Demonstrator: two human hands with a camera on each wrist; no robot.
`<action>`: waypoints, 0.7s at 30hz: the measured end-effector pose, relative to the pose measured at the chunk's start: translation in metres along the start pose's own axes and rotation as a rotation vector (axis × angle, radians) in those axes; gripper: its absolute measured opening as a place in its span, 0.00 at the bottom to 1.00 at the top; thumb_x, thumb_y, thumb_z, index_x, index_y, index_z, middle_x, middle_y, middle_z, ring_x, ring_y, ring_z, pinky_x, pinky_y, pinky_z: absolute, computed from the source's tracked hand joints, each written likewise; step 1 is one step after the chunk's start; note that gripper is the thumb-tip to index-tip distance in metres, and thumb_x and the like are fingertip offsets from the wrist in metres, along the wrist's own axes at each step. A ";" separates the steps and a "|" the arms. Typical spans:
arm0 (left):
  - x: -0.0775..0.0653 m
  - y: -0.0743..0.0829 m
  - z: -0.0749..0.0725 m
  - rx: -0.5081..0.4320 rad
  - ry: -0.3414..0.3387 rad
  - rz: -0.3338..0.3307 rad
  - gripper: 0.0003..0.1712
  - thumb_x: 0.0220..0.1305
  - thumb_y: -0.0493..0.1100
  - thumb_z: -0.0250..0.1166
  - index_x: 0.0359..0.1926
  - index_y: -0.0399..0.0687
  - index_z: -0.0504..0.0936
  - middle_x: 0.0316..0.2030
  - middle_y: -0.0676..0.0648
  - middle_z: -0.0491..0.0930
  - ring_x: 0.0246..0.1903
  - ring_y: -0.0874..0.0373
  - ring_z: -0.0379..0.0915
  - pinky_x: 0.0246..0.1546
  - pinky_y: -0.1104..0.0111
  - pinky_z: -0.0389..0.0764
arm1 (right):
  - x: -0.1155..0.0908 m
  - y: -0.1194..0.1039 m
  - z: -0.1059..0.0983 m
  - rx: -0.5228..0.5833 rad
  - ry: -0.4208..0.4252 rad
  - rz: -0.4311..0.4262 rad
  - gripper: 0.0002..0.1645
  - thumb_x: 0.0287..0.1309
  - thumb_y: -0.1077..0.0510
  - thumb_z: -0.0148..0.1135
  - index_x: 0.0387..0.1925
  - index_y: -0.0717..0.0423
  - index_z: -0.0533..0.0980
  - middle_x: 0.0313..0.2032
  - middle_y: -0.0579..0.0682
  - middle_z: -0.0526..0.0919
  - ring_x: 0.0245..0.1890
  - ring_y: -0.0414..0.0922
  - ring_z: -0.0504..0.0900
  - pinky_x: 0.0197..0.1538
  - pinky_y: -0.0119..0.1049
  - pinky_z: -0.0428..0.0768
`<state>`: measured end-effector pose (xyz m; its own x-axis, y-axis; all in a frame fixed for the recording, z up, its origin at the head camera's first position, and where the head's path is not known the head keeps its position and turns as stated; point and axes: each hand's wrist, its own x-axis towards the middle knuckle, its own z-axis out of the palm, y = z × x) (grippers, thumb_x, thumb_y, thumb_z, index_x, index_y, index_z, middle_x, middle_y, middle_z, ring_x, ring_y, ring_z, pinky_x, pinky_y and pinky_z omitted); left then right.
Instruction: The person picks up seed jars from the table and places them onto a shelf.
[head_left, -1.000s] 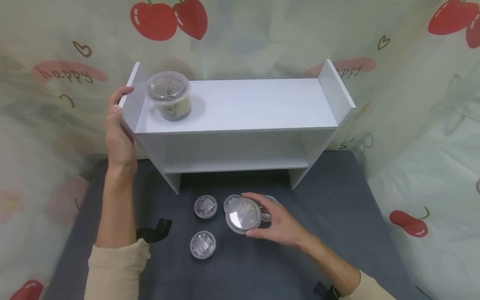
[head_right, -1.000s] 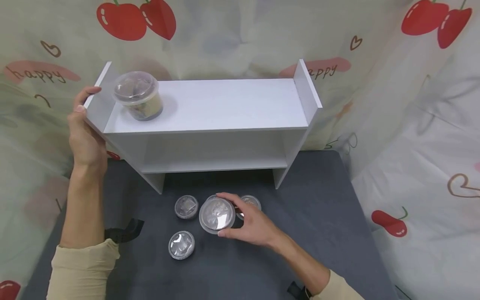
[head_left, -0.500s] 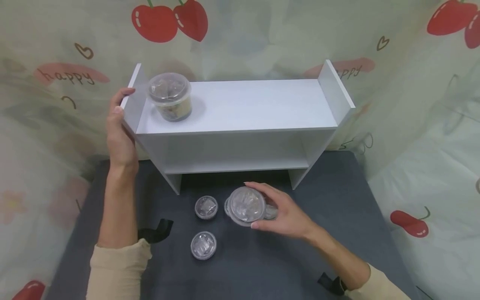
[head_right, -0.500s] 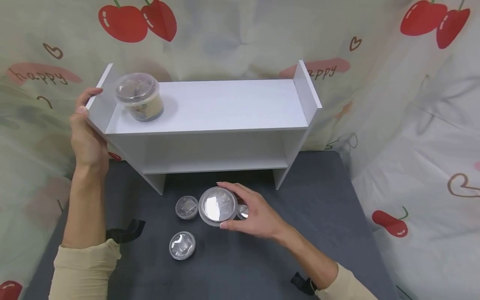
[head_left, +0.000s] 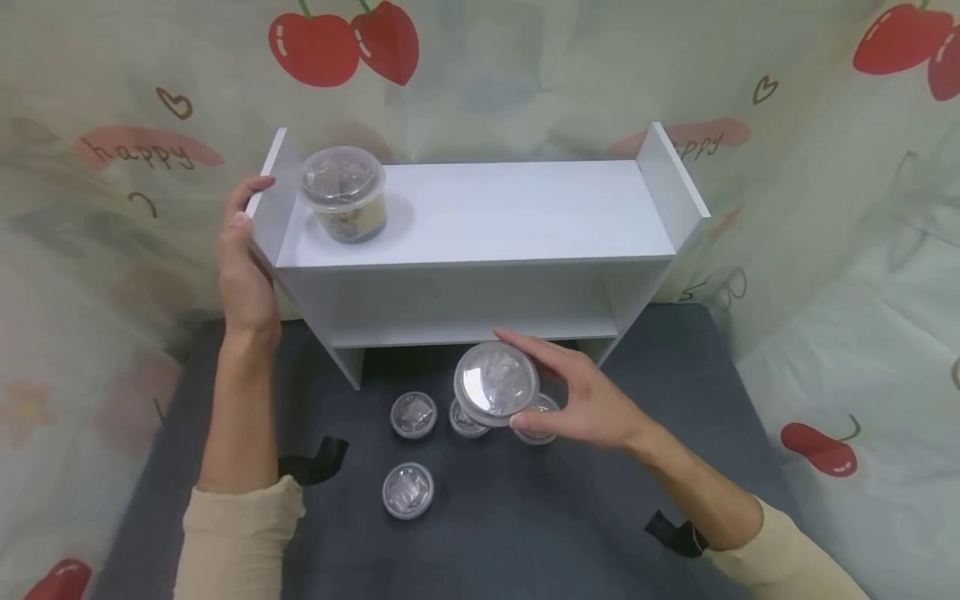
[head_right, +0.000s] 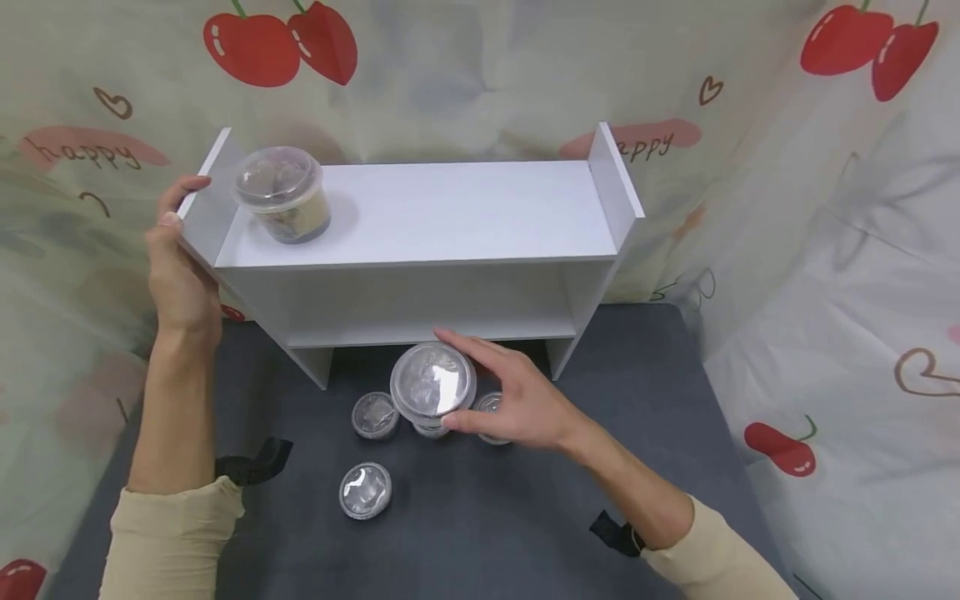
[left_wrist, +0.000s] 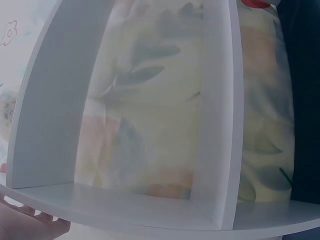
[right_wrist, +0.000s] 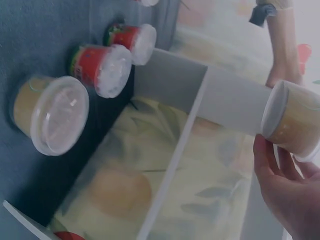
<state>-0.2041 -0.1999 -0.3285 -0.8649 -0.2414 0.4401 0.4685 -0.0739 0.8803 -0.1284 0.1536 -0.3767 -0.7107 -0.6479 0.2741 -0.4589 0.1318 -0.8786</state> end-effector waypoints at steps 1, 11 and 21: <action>0.000 0.000 0.000 -0.001 -0.001 0.000 0.27 0.71 0.51 0.37 0.62 0.55 0.74 0.62 0.44 0.67 0.57 0.50 0.63 0.50 0.63 0.61 | 0.001 -0.002 -0.001 0.008 -0.003 -0.004 0.52 0.51 0.66 0.74 0.75 0.54 0.59 0.68 0.51 0.69 0.61 0.48 0.74 0.62 0.39 0.73; 0.000 -0.001 0.000 0.031 0.008 -0.003 0.27 0.71 0.53 0.37 0.62 0.57 0.73 0.63 0.46 0.66 0.59 0.51 0.61 0.52 0.64 0.59 | 0.014 -0.019 -0.015 0.044 0.010 -0.009 0.52 0.52 0.69 0.72 0.75 0.50 0.58 0.70 0.50 0.66 0.64 0.47 0.73 0.64 0.42 0.71; 0.001 -0.001 0.000 0.008 0.006 -0.001 0.27 0.71 0.53 0.38 0.62 0.56 0.74 0.60 0.45 0.67 0.55 0.52 0.63 0.50 0.64 0.60 | 0.030 -0.037 -0.032 0.023 0.004 -0.060 0.50 0.52 0.70 0.71 0.74 0.58 0.59 0.64 0.53 0.73 0.61 0.49 0.76 0.63 0.43 0.73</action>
<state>-0.2052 -0.1996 -0.3293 -0.8644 -0.2468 0.4381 0.4661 -0.0663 0.8823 -0.1496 0.1535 -0.3231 -0.6844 -0.6513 0.3276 -0.4884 0.0760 -0.8693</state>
